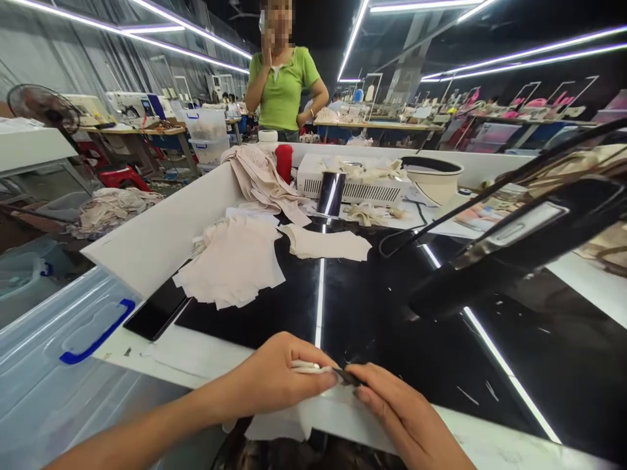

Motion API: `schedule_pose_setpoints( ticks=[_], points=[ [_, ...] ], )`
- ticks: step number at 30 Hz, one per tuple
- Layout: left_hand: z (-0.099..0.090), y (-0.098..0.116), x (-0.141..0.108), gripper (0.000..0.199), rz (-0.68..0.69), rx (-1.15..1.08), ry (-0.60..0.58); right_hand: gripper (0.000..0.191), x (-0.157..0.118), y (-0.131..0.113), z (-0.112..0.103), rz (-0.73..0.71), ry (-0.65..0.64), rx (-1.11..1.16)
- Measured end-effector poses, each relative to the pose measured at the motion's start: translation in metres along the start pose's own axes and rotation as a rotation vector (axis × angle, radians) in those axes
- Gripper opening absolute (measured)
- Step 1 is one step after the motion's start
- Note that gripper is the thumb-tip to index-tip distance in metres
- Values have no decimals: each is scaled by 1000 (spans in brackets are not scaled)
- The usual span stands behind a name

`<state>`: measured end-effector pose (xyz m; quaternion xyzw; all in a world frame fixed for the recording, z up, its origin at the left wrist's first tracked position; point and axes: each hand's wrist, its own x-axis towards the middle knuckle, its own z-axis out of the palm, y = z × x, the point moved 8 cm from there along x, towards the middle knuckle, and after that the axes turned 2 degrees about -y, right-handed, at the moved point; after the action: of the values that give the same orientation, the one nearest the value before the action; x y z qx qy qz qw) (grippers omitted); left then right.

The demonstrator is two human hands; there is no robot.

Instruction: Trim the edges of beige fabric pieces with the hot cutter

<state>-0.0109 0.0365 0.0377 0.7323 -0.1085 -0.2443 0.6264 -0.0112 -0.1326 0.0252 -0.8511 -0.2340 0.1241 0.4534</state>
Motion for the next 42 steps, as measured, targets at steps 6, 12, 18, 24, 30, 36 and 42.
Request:
schedule_pose_setpoints(
  ticks=[6,12,18,24,30,36,42],
  points=[
    [0,0,-1,29,-30,22,-16,51,-3,5,3,60,-35,12],
    [1,-2,-2,28,-19,43,-15,48,-1,-4,3,21,-71,4],
    [7,0,-3,26,-5,60,-27,40,-3,-11,3,-27,-69,-24],
    [11,1,-6,25,9,76,-36,41,-7,-12,3,-36,-79,-34],
    [14,5,-8,27,-2,90,-40,38,-13,-8,2,-27,-67,-49],
    [19,12,-10,28,8,105,-55,42,-17,-11,0,-62,-49,-43],
    [25,16,-14,28,3,101,-68,43,-20,-10,1,-87,-18,-25]
  ],
)
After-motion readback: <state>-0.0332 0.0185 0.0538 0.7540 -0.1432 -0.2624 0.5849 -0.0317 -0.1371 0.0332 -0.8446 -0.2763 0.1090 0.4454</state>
